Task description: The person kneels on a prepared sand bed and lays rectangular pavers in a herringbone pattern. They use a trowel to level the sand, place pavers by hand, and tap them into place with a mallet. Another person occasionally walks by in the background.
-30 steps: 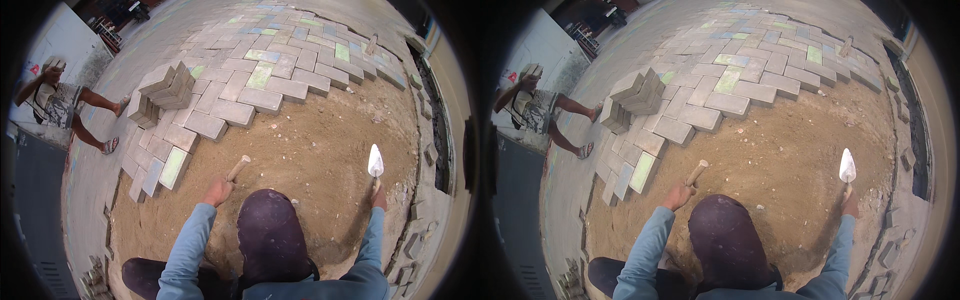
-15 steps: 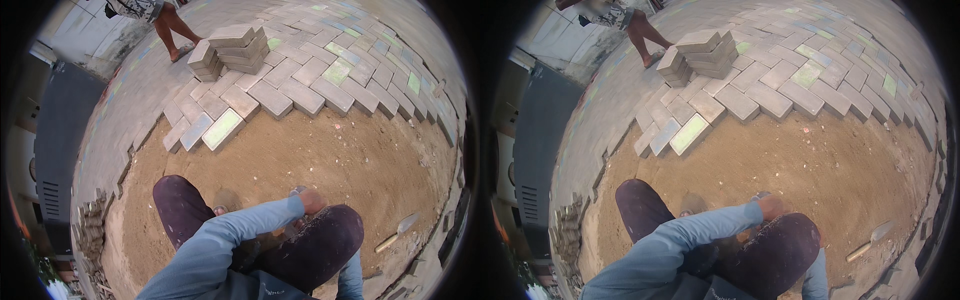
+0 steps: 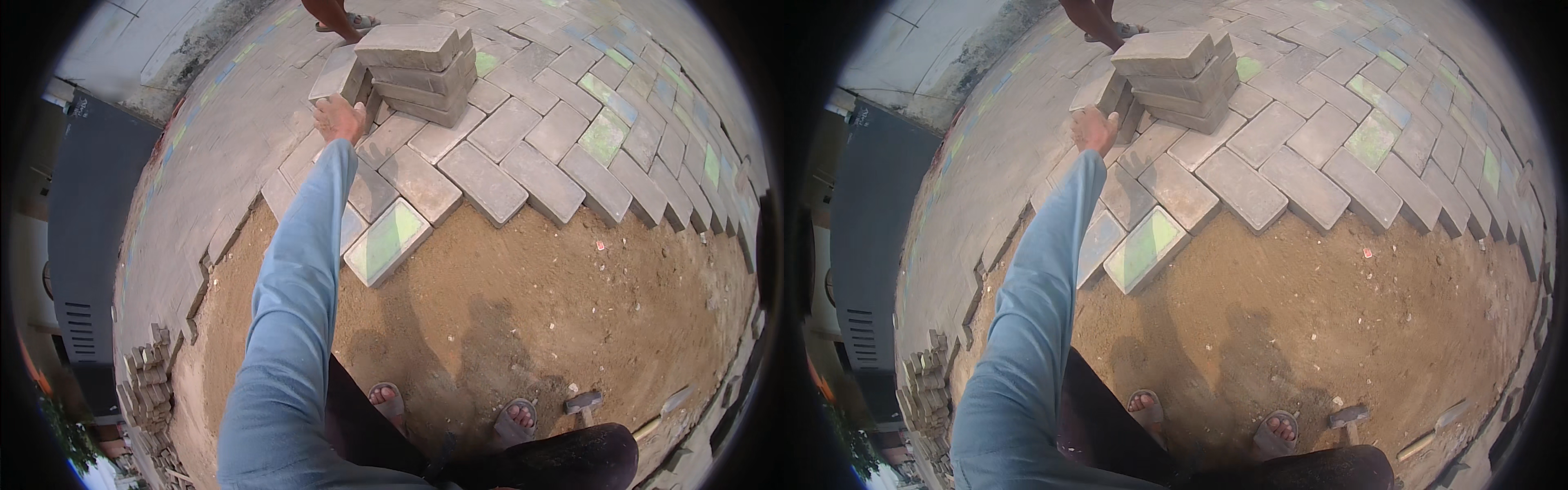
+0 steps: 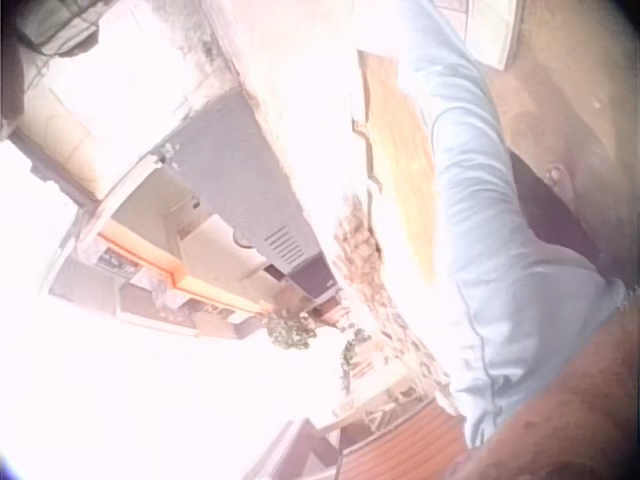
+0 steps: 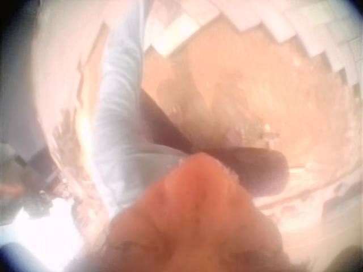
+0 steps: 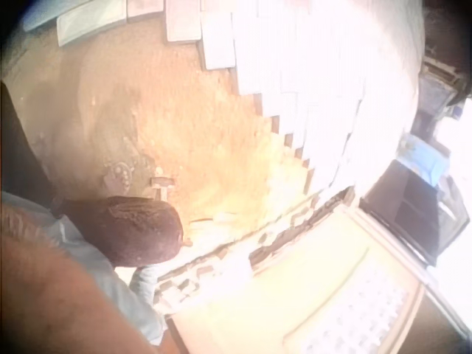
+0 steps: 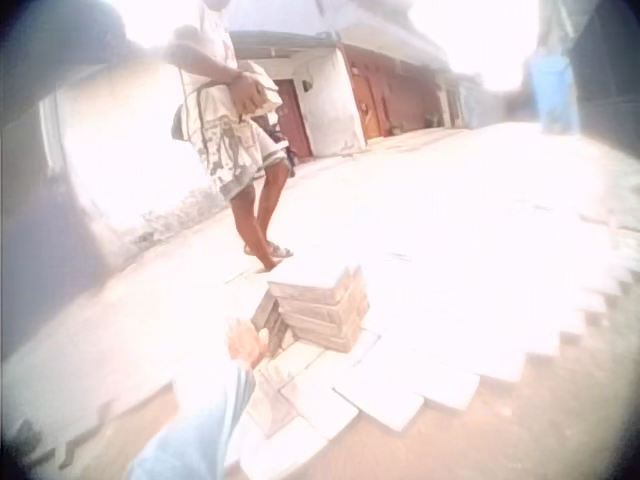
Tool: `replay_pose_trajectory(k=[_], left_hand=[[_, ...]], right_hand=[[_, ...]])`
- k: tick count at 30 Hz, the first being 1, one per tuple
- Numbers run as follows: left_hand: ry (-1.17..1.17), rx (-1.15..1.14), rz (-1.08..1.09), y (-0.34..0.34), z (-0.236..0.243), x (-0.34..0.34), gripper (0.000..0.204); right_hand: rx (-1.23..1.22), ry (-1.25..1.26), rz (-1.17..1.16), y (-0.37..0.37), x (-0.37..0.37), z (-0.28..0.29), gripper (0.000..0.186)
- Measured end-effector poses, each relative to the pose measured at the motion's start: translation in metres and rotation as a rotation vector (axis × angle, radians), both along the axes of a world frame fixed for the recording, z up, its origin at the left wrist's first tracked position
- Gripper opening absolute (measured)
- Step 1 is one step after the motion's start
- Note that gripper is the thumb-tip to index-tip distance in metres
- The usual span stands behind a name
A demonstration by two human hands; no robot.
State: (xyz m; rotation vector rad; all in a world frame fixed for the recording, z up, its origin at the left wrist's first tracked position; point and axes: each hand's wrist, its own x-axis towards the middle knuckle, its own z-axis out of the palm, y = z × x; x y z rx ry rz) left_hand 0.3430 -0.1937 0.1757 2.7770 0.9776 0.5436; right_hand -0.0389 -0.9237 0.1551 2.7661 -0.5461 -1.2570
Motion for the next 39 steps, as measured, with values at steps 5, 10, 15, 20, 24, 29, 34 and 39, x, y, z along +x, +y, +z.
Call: replay_pose_trajectory(k=[5, 10, 15, 20, 24, 29, 34, 39], left_hand=[[0.324, -0.081, -0.211, 0.117, -0.002, 0.068, 0.11], [0.282, -0.021, -0.149, 0.18, -0.022, 0.107, 0.116], [0.244, 0.105, -0.091, 0.111, -0.018, 0.076, 0.111], [0.369, -0.016, -0.155, 0.085, -0.007, 0.011, 0.11], [0.297, 0.027, -0.113, 0.025, -0.013, -0.017, 0.119], [0.171, 0.093, -0.134, 0.008, -0.032, -0.047, 0.132], [-0.104, -0.428, -0.3, -0.014, -0.029, -0.092, 0.118], [-0.081, -0.503, -0.503, -0.093, -0.039, -0.162, 0.112]], right_hand=[[-0.143, 0.094, 0.053, 0.022, 0.011, 0.033, 0.038], [-0.133, -0.126, 0.247, 0.037, 0.013, 0.031, 0.033], [-0.183, -0.153, 0.201, 0.045, -0.01, 0.028, 0.033], [-0.16, -0.174, 0.247, 0.038, -0.011, 0.019, 0.033], [-0.165, -0.124, 0.293, 0.047, 0.009, 0.029, 0.035], [-0.185, -0.106, 0.271, 0.056, 0.007, 0.031, 0.038], [-0.201, -0.072, 0.179, 0.05, 0.001, 0.03, 0.039], [-0.154, -0.093, 0.08, 0.05, 0.002, 0.035, 0.04]])
